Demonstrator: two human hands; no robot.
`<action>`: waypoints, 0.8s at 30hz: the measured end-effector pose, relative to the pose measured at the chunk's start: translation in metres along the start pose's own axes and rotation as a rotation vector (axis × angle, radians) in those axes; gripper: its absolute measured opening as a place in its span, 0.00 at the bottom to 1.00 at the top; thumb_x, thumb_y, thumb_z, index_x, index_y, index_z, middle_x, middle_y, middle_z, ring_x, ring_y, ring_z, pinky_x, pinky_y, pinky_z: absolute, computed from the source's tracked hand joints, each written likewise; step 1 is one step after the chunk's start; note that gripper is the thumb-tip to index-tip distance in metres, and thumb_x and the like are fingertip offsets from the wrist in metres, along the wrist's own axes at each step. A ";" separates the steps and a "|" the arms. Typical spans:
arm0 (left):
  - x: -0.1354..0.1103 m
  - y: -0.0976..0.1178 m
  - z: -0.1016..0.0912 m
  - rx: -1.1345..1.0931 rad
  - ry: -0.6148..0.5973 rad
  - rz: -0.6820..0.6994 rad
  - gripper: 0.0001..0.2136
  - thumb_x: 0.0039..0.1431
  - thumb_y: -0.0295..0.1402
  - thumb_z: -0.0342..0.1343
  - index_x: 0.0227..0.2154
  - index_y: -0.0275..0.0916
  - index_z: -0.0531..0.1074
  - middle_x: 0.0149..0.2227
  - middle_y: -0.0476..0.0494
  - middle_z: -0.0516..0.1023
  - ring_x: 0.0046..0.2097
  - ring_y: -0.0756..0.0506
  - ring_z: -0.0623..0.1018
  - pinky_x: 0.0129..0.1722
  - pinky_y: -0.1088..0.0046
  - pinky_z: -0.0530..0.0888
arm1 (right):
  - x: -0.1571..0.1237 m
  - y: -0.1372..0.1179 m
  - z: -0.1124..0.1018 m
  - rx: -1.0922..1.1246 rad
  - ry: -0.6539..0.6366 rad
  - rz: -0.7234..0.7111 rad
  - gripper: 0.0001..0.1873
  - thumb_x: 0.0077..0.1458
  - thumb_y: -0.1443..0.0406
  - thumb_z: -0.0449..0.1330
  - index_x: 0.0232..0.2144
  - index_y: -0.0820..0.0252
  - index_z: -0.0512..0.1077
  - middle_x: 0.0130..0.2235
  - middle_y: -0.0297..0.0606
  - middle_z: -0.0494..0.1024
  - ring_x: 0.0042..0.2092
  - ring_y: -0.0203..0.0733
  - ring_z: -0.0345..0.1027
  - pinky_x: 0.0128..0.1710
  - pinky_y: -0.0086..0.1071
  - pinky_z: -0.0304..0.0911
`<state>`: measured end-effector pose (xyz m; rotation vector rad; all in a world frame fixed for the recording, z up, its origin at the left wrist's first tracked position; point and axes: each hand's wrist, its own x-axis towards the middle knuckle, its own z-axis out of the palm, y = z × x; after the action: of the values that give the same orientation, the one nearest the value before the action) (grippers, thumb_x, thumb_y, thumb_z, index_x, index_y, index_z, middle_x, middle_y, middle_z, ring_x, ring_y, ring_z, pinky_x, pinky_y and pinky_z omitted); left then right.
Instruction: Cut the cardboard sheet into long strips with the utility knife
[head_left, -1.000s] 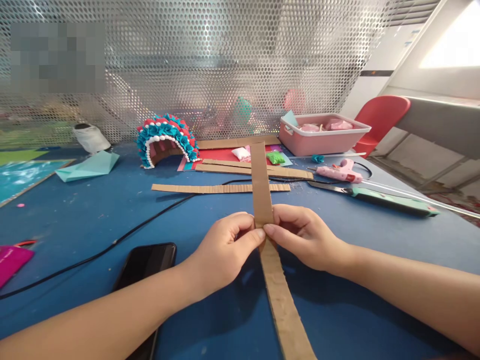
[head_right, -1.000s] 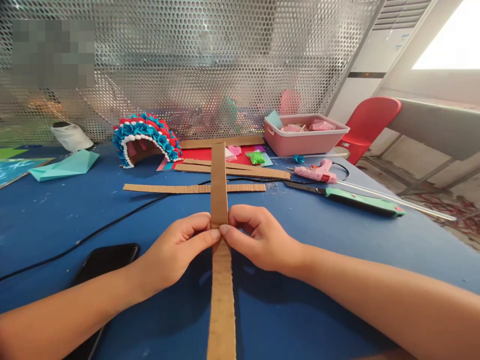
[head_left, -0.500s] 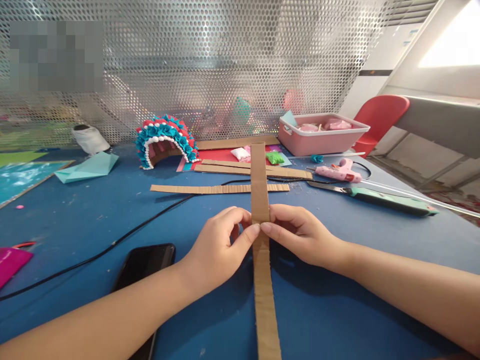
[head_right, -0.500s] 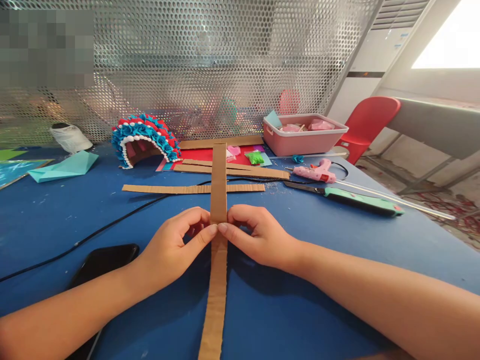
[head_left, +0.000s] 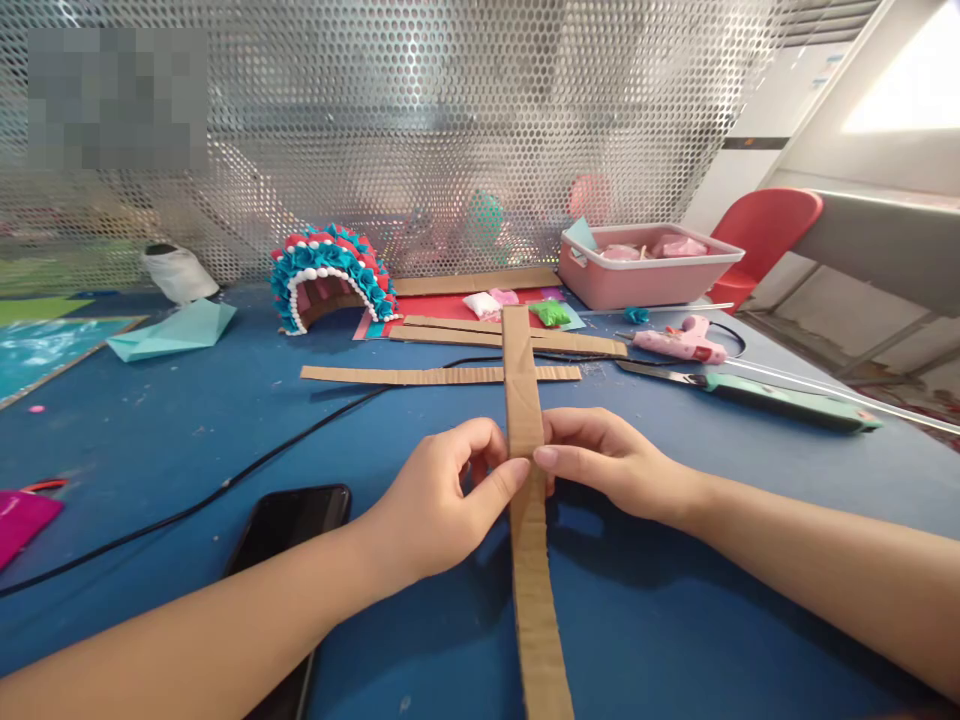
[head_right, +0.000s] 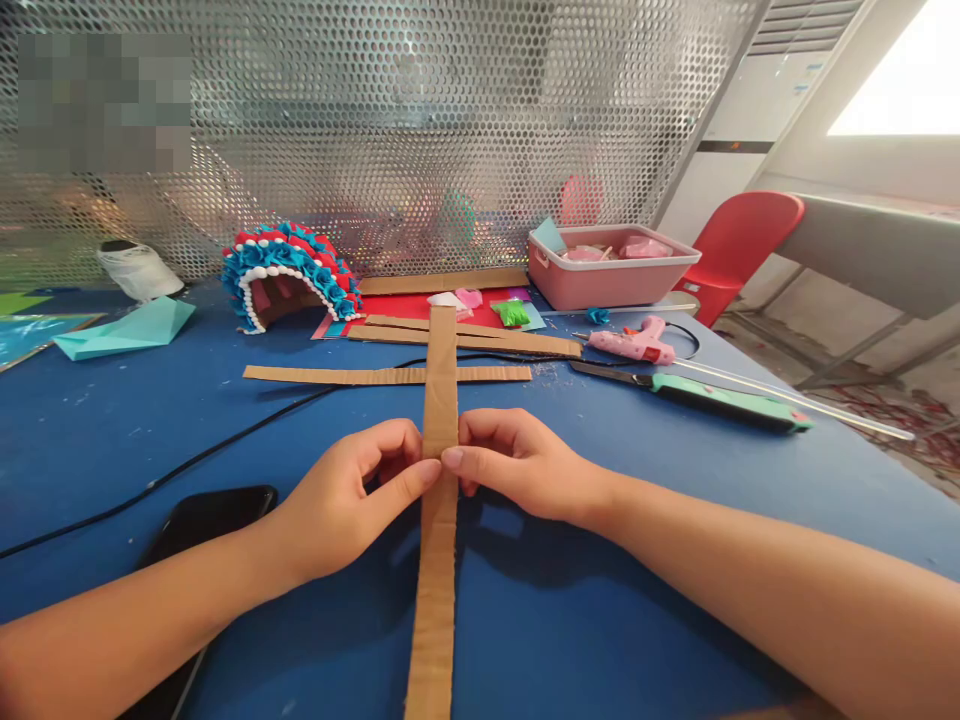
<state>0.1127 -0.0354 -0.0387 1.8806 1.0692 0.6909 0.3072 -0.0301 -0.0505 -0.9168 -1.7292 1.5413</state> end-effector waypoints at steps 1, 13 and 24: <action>0.000 0.001 0.000 -0.006 -0.003 0.001 0.13 0.59 0.38 0.52 0.22 0.39 0.61 0.21 0.55 0.64 0.24 0.53 0.62 0.24 0.75 0.61 | 0.000 0.001 0.000 0.006 -0.013 0.012 0.18 0.54 0.52 0.59 0.27 0.62 0.66 0.26 0.32 0.66 0.29 0.33 0.59 0.30 0.29 0.59; 0.001 -0.002 0.001 0.000 -0.065 -0.001 0.07 0.57 0.32 0.50 0.25 0.39 0.65 0.24 0.53 0.66 0.29 0.50 0.65 0.28 0.73 0.63 | 0.000 0.004 0.001 -0.095 -0.047 -0.073 0.17 0.55 0.52 0.58 0.31 0.62 0.70 0.30 0.36 0.70 0.33 0.37 0.63 0.34 0.32 0.63; -0.002 0.002 -0.001 0.154 -0.093 0.147 0.08 0.61 0.38 0.50 0.35 0.40 0.71 0.31 0.49 0.74 0.34 0.48 0.70 0.35 0.72 0.67 | -0.004 0.001 0.002 -0.168 0.003 -0.063 0.14 0.56 0.56 0.56 0.29 0.62 0.70 0.29 0.36 0.70 0.34 0.39 0.63 0.34 0.32 0.63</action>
<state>0.1122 -0.0376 -0.0365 2.1192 0.9552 0.6117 0.3077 -0.0346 -0.0516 -0.9370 -1.8896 1.3699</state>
